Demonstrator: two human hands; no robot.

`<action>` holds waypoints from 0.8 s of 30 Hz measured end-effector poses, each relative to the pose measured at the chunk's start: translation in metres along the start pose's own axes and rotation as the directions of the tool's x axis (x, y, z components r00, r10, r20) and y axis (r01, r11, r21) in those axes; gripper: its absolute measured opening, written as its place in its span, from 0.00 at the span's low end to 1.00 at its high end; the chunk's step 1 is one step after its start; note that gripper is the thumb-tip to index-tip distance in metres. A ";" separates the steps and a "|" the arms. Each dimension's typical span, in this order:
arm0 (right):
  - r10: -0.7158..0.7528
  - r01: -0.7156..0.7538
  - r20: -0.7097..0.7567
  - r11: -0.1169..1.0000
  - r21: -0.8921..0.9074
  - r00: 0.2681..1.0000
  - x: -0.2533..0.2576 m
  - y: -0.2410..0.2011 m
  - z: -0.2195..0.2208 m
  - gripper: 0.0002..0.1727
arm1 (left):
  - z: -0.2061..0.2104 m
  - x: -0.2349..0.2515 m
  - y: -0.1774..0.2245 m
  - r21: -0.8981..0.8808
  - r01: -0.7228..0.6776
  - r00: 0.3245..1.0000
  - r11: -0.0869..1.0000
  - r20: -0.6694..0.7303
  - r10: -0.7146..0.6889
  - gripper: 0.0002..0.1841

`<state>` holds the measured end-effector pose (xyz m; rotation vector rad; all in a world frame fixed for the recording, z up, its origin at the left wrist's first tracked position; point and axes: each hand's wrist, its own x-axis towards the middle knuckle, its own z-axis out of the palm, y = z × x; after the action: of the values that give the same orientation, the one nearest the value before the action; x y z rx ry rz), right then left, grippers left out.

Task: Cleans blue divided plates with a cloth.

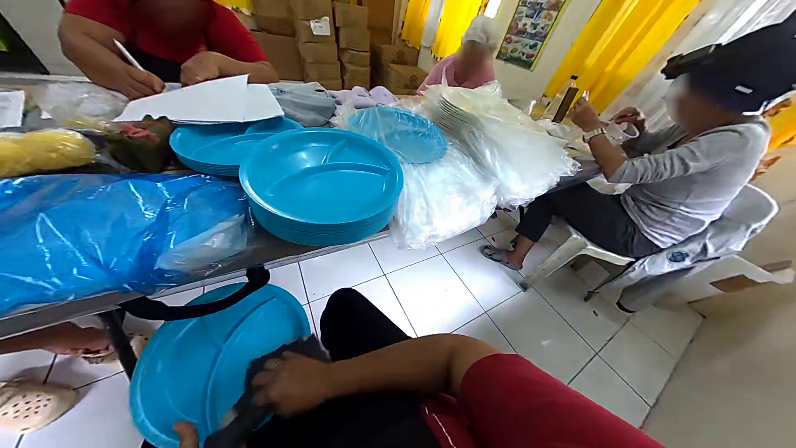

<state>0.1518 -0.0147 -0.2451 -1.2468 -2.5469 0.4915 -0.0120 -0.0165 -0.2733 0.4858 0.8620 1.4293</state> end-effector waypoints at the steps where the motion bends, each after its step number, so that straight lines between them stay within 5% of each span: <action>1: -0.044 0.044 -0.013 0.999 0.020 0.999 0.009 -0.010 0.005 0.15 | -0.010 0.005 -0.002 0.009 0.005 1.000 1.000 -0.007 -0.005 0.22; 3: -0.114 0.116 -0.041 0.992 0.049 0.993 0.030 -0.021 0.011 0.13 | -0.045 0.028 -0.017 0.010 -0.043 0.999 0.999 -0.030 0.044 0.22; 6: -0.200 0.201 -0.065 0.980 0.007 0.978 0.055 -0.017 0.009 0.14 | -0.101 0.063 -0.039 0.014 -0.194 0.969 0.981 0.159 0.189 0.23; 9: -0.239 0.214 -0.222 0.968 -0.133 0.945 0.062 0.003 0.005 0.16 | -0.042 0.024 -0.017 0.064 -0.236 0.953 0.970 0.211 0.218 0.21; 13: 0.119 -0.151 -0.308 0.985 -0.083 0.944 0.041 0.040 -0.017 0.17 | 0.005 0.000 0.003 0.055 -0.008 1.000 0.998 0.007 0.007 0.18; 18: 0.289 -0.314 -0.194 0.942 -0.116 0.938 0.003 0.068 -0.007 0.22 | 0.019 -0.003 0.003 -0.004 -0.018 0.989 1.000 -0.147 0.017 0.23; 21: 0.226 -0.227 -0.019 0.974 -0.019 0.974 -0.016 0.036 -0.011 0.22 | 0.019 0.000 0.004 -0.051 -0.033 0.983 0.998 -0.182 0.023 0.25; 24: 0.101 -0.124 0.168 0.983 0.137 0.981 -0.013 0.000 -0.012 0.20 | 0.015 -0.003 0.007 0.137 0.032 0.971 0.990 -0.240 0.002 0.27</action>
<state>0.1644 -0.0232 -0.2352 -1.3525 -2.5223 0.8201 -0.0046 -0.0152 -0.2584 0.4155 1.1635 1.4381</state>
